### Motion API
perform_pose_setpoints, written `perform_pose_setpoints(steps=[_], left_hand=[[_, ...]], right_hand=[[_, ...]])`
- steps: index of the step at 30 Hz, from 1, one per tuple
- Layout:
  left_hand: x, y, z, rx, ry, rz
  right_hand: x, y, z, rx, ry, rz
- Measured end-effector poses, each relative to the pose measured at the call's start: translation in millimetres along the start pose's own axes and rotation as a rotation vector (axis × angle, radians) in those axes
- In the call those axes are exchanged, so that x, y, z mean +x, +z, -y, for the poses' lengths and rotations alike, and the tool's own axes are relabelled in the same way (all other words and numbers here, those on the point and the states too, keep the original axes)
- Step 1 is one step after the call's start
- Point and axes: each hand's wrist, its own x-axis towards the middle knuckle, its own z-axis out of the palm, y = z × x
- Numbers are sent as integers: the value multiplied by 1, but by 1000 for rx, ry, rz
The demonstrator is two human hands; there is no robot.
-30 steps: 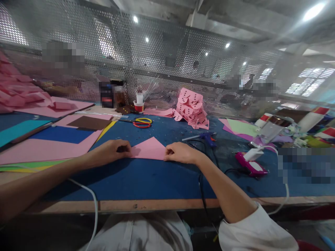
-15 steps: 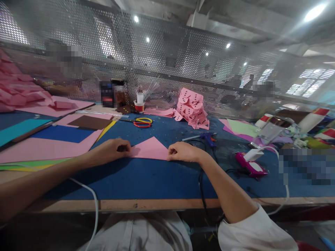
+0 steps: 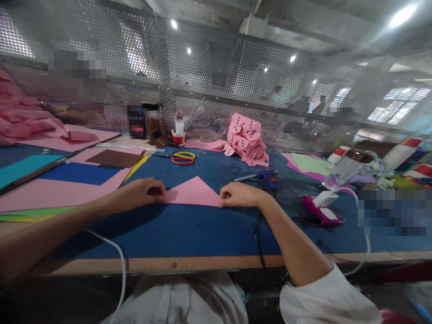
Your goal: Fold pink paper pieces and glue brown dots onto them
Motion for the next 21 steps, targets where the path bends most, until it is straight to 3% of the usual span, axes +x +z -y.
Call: perform_pose_setpoints(steps=[21], left_hand=[[1,-2,5,-24,-30,27]], right_hand=[[-2,-5,-10,20,2,34]])
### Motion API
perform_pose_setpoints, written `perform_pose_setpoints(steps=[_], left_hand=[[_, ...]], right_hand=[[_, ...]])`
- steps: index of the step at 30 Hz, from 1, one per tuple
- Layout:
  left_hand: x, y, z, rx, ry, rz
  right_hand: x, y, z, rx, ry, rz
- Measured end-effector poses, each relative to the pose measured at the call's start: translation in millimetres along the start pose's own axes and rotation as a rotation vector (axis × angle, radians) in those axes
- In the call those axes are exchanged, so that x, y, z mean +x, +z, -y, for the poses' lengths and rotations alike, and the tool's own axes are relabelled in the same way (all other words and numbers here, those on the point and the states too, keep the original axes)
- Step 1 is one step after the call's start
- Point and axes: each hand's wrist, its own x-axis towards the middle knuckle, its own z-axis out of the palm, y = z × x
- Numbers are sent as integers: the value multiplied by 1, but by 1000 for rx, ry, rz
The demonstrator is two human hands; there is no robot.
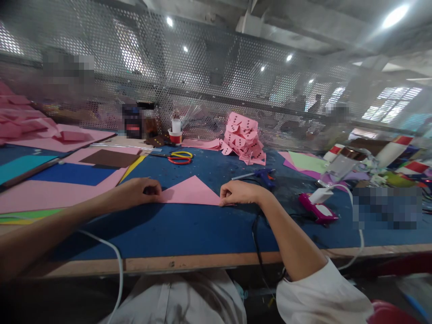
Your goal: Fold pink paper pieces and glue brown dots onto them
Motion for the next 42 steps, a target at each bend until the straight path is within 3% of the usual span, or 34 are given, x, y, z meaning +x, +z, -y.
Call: perform_pose_setpoints(steps=[18,31,42], left_hand=[[4,-4,12,3,-4,69],[0,-15,6,-62,-18,129],[-5,-10,5,-70,238,87]], right_hand=[[-4,-8,-4,-11,29,74],[-5,-11,-7,-76,70,78],[-4,-5,-1,60,-31,66]])
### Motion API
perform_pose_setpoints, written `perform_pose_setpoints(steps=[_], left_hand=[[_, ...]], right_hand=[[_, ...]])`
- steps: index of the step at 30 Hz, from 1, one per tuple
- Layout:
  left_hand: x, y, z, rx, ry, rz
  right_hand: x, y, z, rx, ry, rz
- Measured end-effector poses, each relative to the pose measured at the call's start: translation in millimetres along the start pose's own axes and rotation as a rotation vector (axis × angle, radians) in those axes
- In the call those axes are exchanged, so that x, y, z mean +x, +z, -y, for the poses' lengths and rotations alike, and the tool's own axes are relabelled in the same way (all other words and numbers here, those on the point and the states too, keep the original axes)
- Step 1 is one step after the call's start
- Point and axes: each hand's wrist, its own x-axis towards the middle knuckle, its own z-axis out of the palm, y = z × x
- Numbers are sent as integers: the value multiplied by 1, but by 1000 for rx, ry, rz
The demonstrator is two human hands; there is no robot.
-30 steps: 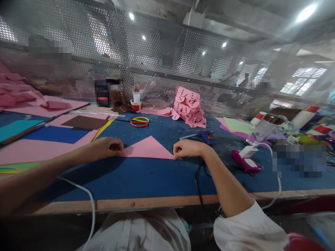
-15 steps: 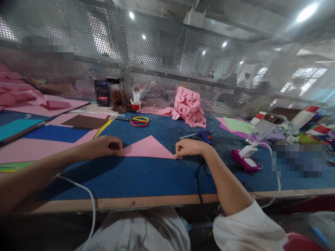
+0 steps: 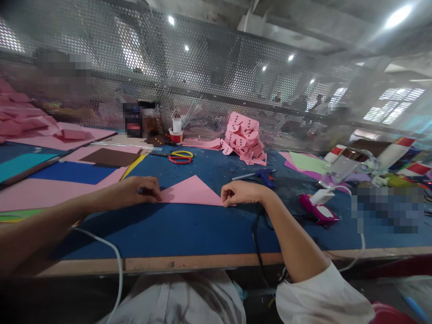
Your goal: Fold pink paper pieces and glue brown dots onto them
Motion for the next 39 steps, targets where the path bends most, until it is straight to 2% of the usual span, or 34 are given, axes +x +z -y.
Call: perform_pose_setpoints(steps=[4,7,10,14,22,26,33,39], left_hand=[[-2,1,-8,46,-13,-9],[-1,7,-12,84,-8,-52],[1,14,-14,123,-8,-109],[3,20,-18,189,7,-168],[6,33,-28,109,11,-195],[9,39,-28,109,-38,-218],[13,36,-35,59,-107,-192],[20,35,-35,152,-128,-174]], right_hand=[[-4,1,6,-79,12,-43],[-1,6,13,-89,-5,-131],[9,18,22,-85,-112,-265],[26,36,29,-141,-241,-353],[36,46,27,-143,-272,-362],[37,47,26,-129,-258,-348],[36,46,31,-119,-194,-337],[36,47,32,-98,-164,-350]])
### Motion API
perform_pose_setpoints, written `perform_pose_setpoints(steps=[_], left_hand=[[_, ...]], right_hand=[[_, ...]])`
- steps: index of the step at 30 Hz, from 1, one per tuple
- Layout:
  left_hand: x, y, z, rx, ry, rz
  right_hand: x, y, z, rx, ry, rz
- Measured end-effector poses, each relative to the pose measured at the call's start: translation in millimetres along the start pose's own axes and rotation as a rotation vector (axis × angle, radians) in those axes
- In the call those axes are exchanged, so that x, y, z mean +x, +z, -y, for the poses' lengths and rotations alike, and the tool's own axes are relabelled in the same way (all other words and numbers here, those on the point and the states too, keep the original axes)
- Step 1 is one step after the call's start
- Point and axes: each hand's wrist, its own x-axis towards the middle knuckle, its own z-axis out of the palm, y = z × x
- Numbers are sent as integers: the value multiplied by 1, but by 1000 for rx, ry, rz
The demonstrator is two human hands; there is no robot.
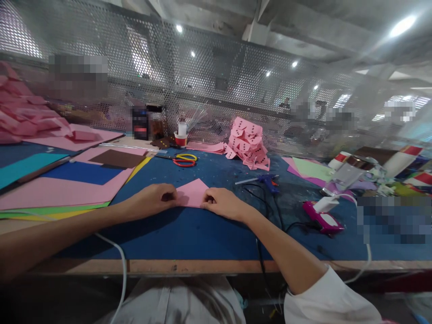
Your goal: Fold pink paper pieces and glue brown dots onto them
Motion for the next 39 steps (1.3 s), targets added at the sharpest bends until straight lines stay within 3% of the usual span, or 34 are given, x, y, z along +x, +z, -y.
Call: perform_pose_setpoints(steps=[14,23,30,39], left_hand=[[2,3,2,-87,32,2],[-2,11,3,-121,354,-28],[-4,12,4,-82,394,-35],[-5,11,-3,87,454,-72]], right_hand=[[1,0,1,15,25,-8],[1,4,-4,20,-51,-25],[-1,5,-2,-17,-127,-50],[-4,9,4,-250,-239,-140]])
